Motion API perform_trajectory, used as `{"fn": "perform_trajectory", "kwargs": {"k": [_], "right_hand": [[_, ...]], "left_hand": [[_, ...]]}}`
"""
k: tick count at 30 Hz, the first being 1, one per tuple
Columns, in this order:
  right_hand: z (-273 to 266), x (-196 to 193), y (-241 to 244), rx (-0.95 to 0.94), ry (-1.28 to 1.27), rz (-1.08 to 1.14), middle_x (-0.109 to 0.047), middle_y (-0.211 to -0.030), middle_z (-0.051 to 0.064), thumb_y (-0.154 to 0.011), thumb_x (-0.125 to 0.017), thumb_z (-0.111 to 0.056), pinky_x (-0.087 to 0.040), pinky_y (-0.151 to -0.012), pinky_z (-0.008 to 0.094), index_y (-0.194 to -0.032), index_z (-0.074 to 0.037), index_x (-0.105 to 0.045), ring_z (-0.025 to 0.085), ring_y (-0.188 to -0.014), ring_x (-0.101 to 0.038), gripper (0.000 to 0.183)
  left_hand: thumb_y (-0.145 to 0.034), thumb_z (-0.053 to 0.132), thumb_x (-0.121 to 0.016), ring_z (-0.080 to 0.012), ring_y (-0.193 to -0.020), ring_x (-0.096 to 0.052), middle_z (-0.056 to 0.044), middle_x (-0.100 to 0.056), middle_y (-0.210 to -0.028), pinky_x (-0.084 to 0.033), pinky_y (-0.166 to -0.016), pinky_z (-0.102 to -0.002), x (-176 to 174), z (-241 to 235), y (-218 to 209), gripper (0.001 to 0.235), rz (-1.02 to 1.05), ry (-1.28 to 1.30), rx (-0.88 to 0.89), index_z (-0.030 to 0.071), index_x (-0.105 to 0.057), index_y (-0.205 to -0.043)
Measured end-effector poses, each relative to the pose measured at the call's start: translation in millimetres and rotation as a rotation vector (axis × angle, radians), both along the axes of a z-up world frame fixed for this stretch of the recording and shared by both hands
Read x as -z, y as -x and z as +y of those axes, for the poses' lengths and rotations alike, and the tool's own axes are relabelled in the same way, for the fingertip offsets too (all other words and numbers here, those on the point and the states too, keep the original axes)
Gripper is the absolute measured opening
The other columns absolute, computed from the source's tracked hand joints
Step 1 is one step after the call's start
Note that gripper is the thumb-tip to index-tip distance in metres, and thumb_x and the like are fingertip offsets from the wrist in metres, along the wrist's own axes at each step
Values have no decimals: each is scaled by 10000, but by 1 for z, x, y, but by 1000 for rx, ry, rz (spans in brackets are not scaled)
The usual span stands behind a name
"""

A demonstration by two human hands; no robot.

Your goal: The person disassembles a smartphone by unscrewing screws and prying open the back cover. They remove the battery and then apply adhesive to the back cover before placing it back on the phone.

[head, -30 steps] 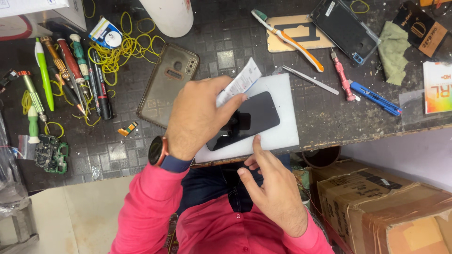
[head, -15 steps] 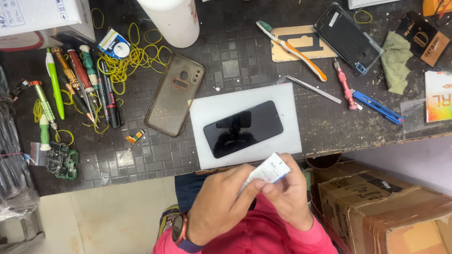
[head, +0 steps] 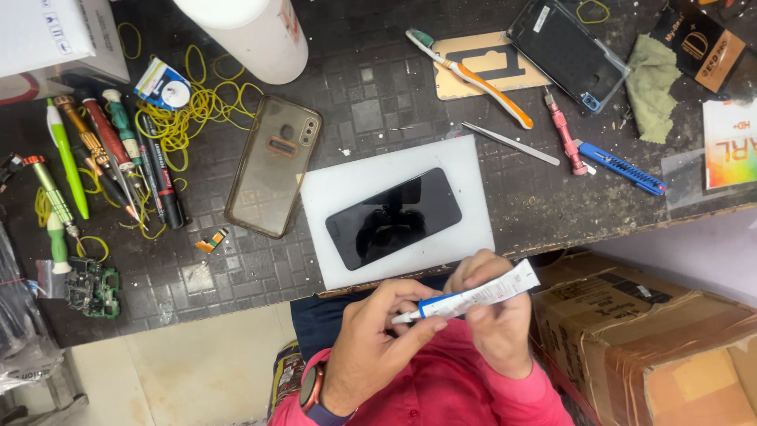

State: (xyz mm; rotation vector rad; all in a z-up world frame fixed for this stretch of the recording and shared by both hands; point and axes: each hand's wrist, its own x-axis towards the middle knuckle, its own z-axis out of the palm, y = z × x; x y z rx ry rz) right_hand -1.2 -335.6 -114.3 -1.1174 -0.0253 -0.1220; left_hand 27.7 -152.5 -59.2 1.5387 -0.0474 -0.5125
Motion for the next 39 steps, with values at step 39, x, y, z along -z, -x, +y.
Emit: {"fn": "perform_trajectory", "kwargs": {"k": [39], "right_hand": [[-63,-58,-107,350,1480,38,-608,-971,178,-1026,-800,-144,-475,-754,454,-1111,35,-558,373,-878,-607,312]], "left_hand": [[-848,107,-828,-350,-1110,-623,-158,-654,-1190,-499,-981,-425,6,5,-23,493,-799,-464,-196,12,-576,-1260]]}}
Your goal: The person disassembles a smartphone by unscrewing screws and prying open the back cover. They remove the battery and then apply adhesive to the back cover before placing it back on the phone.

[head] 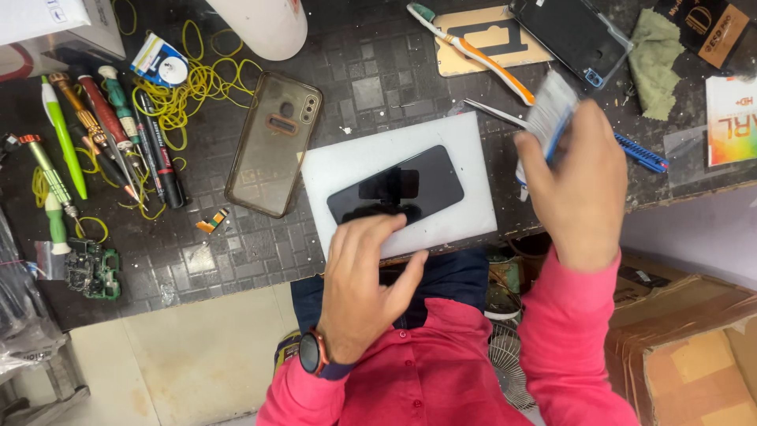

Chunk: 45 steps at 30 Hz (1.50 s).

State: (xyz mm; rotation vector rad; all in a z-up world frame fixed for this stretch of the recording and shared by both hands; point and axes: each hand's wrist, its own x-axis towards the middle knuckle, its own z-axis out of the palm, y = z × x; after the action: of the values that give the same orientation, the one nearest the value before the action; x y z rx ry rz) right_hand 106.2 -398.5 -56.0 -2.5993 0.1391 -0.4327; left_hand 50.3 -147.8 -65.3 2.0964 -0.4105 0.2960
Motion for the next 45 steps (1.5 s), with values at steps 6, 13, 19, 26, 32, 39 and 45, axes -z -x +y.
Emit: {"fn": "perform_trajectory", "kwargs": {"k": [6,13,19,26,32,39,45], "right_hand": [[27,1,-42,-38,186,-71,-621,-1009,169,-878,-831,-141,-470,-779,469,-1092,2,-561,375,-945,-611,373],[59,-6,2,-84,104,-116,-590,-1026,134,-965,-752,-93,-449,-931,454,-1118,-47,-630,353,-1027,-577,201],[79,0,22,-52,-41,104,-643,-982,83,-966,-690,-125,-521,-751,420,-1031,-81,-676,299,-917,-666,80],[84,1,18,24,-11,139,-663,-981,90,-988,-671,-155,-527,-666,451,-1011,-76,-659,332,-832,-692,84],[85,4,13,26,26,153,-667,-967,90,-980,-680,-182,-528,-655,453,-989,-65,-651,332,-818,-694,121],[83,4,9,70,-53,239,-693,-927,86,-979,-680,-246,-530,-667,460,-958,-77,-681,313,-782,-708,170],[76,8,4,80,-136,307,-685,-871,106,-971,-680,-289,-523,-667,461,-932,-64,-679,328,-756,-687,228]], "left_hand": [[-819,225,-845,-374,-1242,-520,-175,-554,-1361,-393,-1072,-477,-2,0,-31,775,-15,-180,41,-33,-464,-1442],[-726,250,-865,-356,-1234,-496,-146,-539,-1358,-377,-1066,-477,-6,-1,-54,840,42,-306,124,-2,-483,-1430],[-726,257,-866,-336,-1206,-504,-138,-561,-1323,-393,-1039,-455,-3,-4,-58,858,101,-341,155,-9,-480,-1445],[-712,260,-866,-329,-1189,-512,-138,-571,-1302,-401,-1025,-449,-7,-4,-60,846,94,-371,157,-7,-492,-1423],[-699,258,-872,-327,-1173,-518,-132,-579,-1294,-407,-1010,-446,-7,-6,-62,844,107,-368,149,-1,-500,-1412],[-688,253,-876,-335,-1165,-521,-135,-583,-1294,-410,-992,-446,-5,-5,-62,845,91,-345,138,0,-506,-1405],[-673,236,-873,-343,-1165,-525,-131,-588,-1289,-410,-971,-454,-6,-9,-63,833,72,-331,136,13,-517,-1392]]}}
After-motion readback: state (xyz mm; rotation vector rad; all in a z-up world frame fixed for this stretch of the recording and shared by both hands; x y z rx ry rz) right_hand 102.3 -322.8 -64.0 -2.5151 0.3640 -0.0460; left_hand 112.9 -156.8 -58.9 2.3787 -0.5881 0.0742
